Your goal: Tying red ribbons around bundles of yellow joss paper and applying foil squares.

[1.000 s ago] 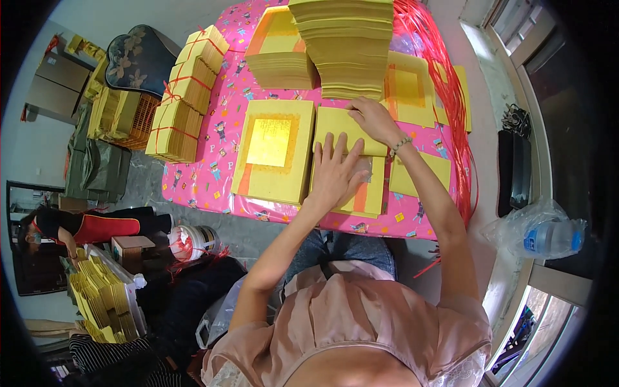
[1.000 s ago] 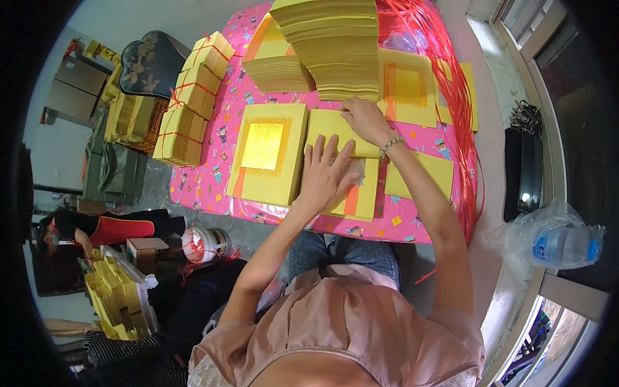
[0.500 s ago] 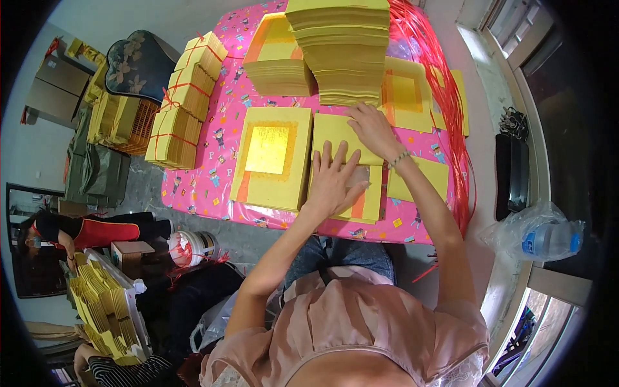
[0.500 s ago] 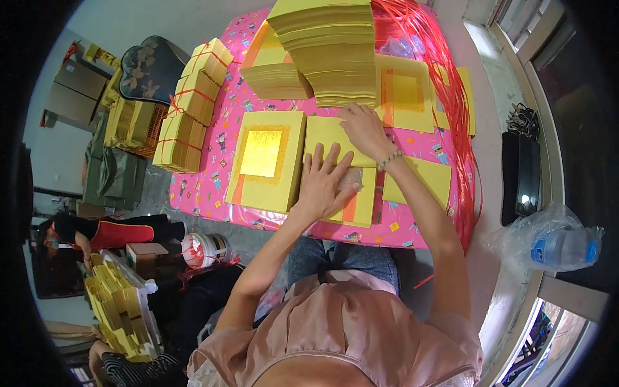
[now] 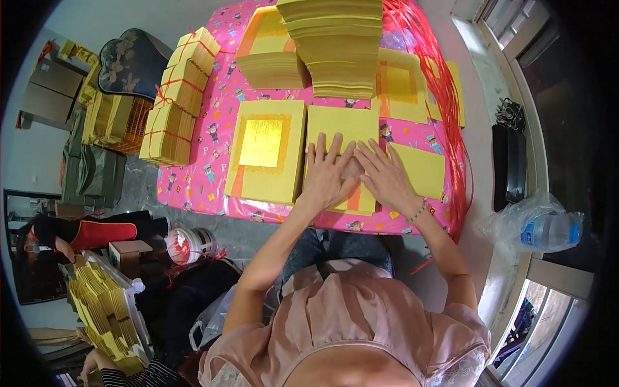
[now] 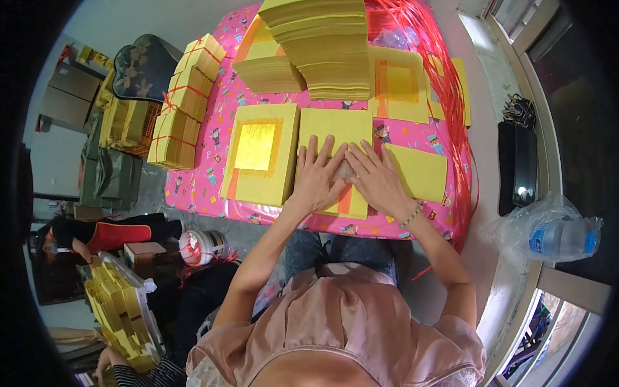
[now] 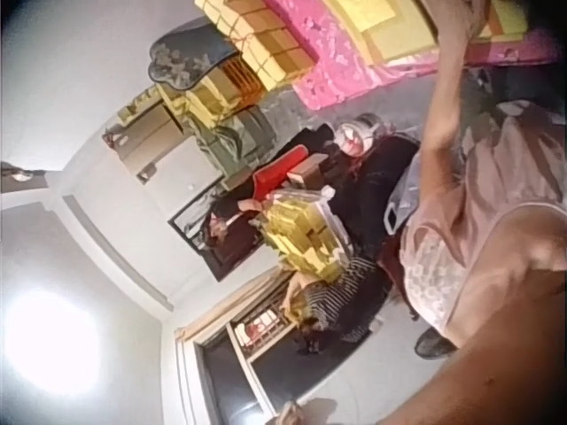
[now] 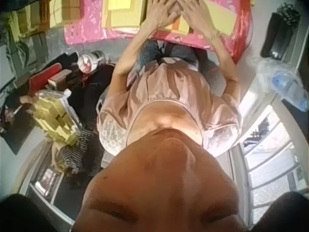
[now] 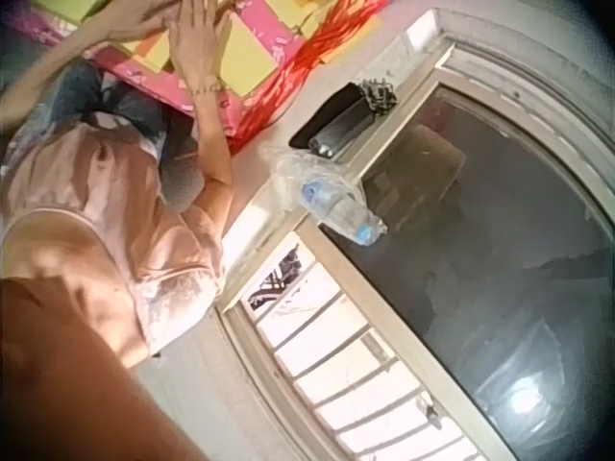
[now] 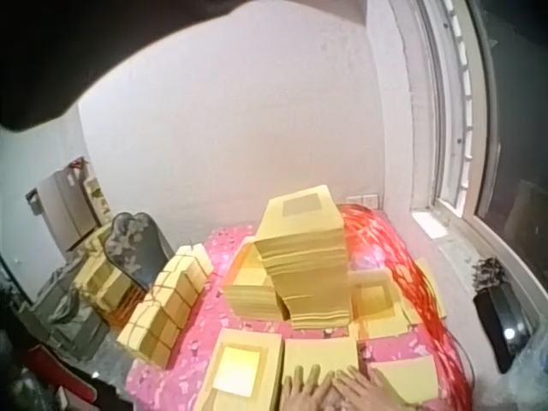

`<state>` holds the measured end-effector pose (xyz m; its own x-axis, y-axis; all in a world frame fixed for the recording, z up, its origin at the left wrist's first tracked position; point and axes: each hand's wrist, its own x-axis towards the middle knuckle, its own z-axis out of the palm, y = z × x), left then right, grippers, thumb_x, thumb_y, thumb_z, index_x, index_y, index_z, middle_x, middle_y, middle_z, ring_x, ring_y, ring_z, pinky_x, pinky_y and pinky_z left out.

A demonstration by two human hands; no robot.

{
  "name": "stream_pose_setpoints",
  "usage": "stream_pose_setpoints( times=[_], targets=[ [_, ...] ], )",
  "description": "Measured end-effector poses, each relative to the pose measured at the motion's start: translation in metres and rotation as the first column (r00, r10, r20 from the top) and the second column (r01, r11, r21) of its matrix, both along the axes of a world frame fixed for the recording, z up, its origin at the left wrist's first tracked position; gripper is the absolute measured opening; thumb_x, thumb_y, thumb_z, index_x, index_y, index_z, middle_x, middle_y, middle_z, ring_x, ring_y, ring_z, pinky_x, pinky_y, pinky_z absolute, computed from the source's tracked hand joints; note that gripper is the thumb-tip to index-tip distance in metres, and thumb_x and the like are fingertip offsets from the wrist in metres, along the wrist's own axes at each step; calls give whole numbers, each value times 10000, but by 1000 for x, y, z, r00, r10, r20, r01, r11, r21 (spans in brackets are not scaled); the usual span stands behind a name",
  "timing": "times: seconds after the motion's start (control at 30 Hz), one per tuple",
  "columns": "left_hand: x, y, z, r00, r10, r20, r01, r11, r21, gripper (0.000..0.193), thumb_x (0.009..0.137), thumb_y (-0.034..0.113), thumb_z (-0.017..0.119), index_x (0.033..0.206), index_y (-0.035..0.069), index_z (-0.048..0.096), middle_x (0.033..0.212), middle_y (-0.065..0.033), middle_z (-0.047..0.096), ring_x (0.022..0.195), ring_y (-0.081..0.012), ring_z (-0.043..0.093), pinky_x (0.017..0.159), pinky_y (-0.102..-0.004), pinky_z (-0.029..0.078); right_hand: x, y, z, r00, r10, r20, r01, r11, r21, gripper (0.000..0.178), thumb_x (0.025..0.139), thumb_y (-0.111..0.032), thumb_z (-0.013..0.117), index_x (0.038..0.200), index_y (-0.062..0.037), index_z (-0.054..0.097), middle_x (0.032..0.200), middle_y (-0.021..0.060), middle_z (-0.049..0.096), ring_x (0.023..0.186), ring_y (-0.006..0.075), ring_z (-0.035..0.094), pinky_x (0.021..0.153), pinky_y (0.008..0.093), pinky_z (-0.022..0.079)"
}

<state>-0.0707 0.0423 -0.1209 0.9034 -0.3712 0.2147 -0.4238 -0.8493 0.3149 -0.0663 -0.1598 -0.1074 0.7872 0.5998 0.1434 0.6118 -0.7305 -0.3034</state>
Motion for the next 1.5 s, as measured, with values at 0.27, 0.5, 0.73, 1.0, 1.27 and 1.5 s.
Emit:
stream_pose_setpoints(
  times=[0.27, 0.5, 0.73, 1.0, 1.27, 1.5],
  targets=[
    [2, 1, -4, 1000, 13, 17, -13, 1000, -9, 693, 855, 453, 558, 1471, 161, 430, 1541, -212, 316, 1418, -524, 191, 1143, -642, 140, 4, -4, -4, 999, 38, -27, -39, 999, -34, 660, 974, -398, 500, 1522, -88, 303, 1592, 89, 278, 1487, 289, 196, 1185, 568, 128],
    [-6, 14, -8, 999, 30, 13, -30, 999, -43, 779, 865, 452, 551, 1502, 61, 333, 1543, -272, 270, 1446, -460, 204, 1176, -549, 176, 1, -6, -9, 999, 32, -26, -34, 998, -52, 662, 989, -445, 468, 1521, -89, 304, 1594, 102, 268, 1489, 287, 191, 1188, 552, 133],
    [-5, 17, -10, 999, 47, 5, -47, 999, -10, 784, 918, 480, 512, 1506, 10, 292, 1537, -314, 244, 1444, -473, 200, 1180, -528, 184, 0, -2, -6, 1000, 16, -26, -18, 999, -47, 645, 997, -453, 449, 1515, -92, 318, 1596, 97, 268, 1487, 281, 197, 1186, 543, 157],
    [2, 21, -10, 1000, 22, -8, -22, 1000, -2, 727, 944, 437, 490, 1489, -8, 309, 1522, -327, 254, 1433, -486, 209, 1176, -534, 188, 22, 1, -2, 985, 19, 172, -26, 999, 39, 444, 921, -308, 601, 1294, -72, 552, 1347, 111, 543, 1269, 276, 482, 1069, 485, 338],
    [-5, 16, 13, 996, 49, 68, -37, 986, -165, 657, 926, 298, 581, 1452, -25, 357, 1456, -337, 334, 1374, -502, 284, 1147, -533, 243, 49, -1, -16, 913, 81, 400, -115, 992, 61, 238, 851, -199, 684, 1039, -53, 667, 1016, 67, 685, 932, 225, 641, 841, 360, 486],
    [-11, -12, 20, 936, 314, -159, -331, 634, -699, 559, 898, 240, 690, 1267, -53, 387, 1088, -215, 513, 1036, -313, 568, 857, -418, 479, 54, -5, -9, 836, -46, 547, -96, 969, 227, 157, 852, -165, 693, 968, -59, 688, 957, 37, 707, 860, 192, 672, 752, 346, 522]
  ],
)
